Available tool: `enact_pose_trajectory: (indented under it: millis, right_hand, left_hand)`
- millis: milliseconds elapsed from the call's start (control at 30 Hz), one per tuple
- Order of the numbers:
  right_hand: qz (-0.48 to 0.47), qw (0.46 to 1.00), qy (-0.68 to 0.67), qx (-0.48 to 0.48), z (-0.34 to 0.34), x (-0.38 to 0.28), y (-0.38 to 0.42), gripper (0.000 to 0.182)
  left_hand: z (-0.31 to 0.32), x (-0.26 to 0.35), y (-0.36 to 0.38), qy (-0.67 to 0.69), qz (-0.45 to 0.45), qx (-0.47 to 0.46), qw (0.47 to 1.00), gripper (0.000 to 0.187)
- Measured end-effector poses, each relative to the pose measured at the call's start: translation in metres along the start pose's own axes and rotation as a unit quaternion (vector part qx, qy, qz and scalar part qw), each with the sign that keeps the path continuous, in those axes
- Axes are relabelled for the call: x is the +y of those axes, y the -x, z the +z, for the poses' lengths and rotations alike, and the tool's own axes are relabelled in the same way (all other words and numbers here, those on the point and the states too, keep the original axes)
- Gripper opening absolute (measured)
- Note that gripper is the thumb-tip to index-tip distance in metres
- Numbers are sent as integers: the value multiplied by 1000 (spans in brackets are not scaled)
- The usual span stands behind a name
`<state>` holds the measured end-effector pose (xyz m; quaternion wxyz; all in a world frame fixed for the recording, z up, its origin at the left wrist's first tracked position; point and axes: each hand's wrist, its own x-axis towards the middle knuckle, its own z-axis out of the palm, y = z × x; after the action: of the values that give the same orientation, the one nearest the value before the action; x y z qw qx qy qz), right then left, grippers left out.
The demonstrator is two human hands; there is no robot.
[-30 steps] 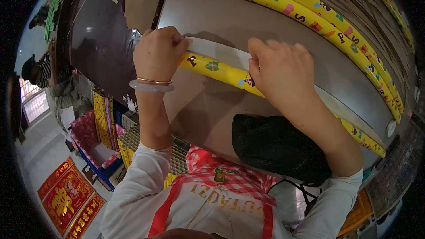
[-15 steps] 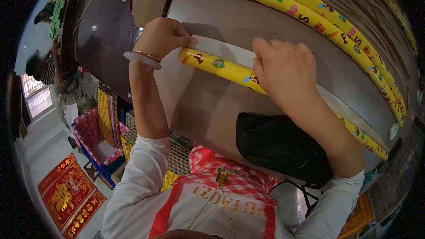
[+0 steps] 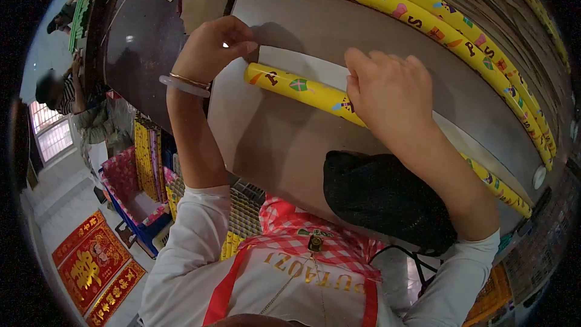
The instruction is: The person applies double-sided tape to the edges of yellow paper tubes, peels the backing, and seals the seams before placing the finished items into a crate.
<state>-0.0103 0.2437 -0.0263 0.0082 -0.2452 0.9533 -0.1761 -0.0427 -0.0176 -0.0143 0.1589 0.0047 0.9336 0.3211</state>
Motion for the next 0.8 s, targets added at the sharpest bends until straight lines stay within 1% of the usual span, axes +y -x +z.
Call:
enact_pose_trajectory:
  millis: [33,67,133,233,400,433,467,567,633,667,700,733,767,800]
  right_hand:
    - [4,1000,2,-2,0,0,0,7]
    - [7,1000,5,-5,0,0,0,7]
    - [4,1000,7,-2,0,0,-1,7]
    - [4,1000,12,-3,-1,-1,0,8]
    - [8,1000,-3,-13,-1,0,0,8]
    - [11,1000,1,-18,-1,0,0,10]
    - [14,1000,4,-23,-1,0,0,12]
    - [22,999,-1,-24,-1,1,0,12]
    - [24,999,10,-24,-2,0,0,12]
    - [24,999,17,-24,-2,0,0,12]
    - [28,999,22,-25,-2,0,1,12]
    - [35,999,22,-35,-2,-1,1,12]
    - [42,998,23,-45,-2,-1,0,12]
    - [44,998,27,-46,-2,-1,1,12]
  left_hand:
    - [1,8,2,-59,3,40,997,19]
    - [2,13,3,-58,3,40,997,19]
    - [5,18,3,-20,-32,41,998,19]
    - [14,2,-2,24,-16,33,999,20]
    - [13,-4,-7,-25,-15,37,999,25]
    - [12,-4,-7,-35,-20,37,999,27]
    - [12,-5,-8,-34,-21,38,998,27]
    - [10,-2,-7,1,-22,20,1000,27]
    - [12,13,-2,-120,-5,51,991,24]
    - [17,17,-1,-116,-1,49,992,24]
    - [23,21,0,-191,99,130,968,22]
    - [29,27,1,-261,196,210,922,20]
    - [38,37,2,-185,238,207,931,17]
    - [46,47,4,-134,238,161,948,17]
